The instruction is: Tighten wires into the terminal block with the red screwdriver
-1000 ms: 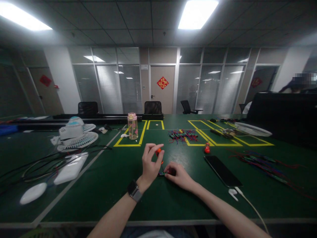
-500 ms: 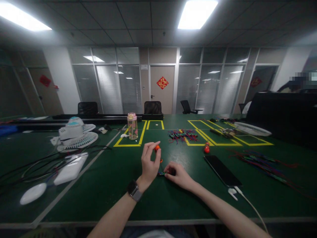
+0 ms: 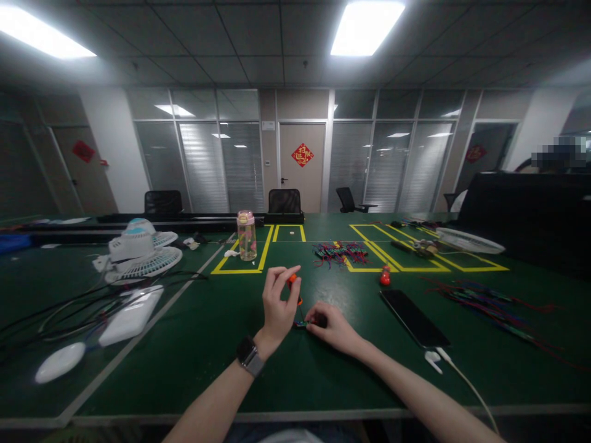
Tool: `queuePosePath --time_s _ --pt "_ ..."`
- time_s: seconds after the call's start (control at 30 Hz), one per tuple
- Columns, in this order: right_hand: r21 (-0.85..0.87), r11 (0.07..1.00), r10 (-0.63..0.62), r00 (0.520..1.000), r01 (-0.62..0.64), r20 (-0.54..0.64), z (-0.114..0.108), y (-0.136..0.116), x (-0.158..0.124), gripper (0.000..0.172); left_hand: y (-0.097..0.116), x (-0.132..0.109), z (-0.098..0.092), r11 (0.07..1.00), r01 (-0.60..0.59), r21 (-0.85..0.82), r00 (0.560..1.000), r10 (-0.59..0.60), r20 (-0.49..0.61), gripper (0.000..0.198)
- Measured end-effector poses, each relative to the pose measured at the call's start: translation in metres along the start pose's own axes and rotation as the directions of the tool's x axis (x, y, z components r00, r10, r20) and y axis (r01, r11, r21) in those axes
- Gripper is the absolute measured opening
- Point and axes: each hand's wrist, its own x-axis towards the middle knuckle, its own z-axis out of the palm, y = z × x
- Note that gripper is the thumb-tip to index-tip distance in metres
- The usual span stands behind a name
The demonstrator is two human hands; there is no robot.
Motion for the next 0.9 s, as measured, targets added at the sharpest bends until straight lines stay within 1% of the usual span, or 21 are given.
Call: queuePosePath --time_s 0.1,0.23,0.3,0.57,0.77,0.9 --pt "-0.010 1.000 0.012 1.000 -0.012 0.000 0.0000 -0.0005 0.0002 0.015 0.0005 0.0002 -0.0004 1.000 -0.004 0.014 1.000 0.004 -0.018 0.019" --pt "-0.006 1.000 0.011 1.000 -0.011 0.003 -0.0002 -0.0016 0.0003 0.015 -0.0017 -0.0014 -0.0011 0.999 0.005 -0.047 0.999 -0.002 0.053 0.031" --pt "0.000 1.000 0.012 1.000 -0.012 0.005 -0.0005 -0.0020 0.0002 0.015 -0.0032 -0.0022 -0.0008 0.998 0.008 -0.068 0.998 -0.003 0.067 0.033" --pt "-0.004 1.000 0.008 1.000 -0.008 0.006 -0.0008 -0.0008 -0.0002 0.015 -0.0014 -0.0010 0.0004 1.000 0.009 0.016 1.000 -0.009 0.000 0.019" --pt "-0.004 1.000 -0.002 1.000 0.002 0.008 -0.0007 -0.0001 0.0001 0.015 -0.0022 -0.0023 -0.0022 0.998 0.003 -0.056 0.999 0.000 0.052 0.034" --pt "0.009 1.000 -0.011 1.000 0.011 0.008 -0.0008 -0.0001 0.0002 0.014 -0.0033 -0.0021 -0.0012 0.997 0.003 -0.074 0.999 0.000 0.044 0.031"
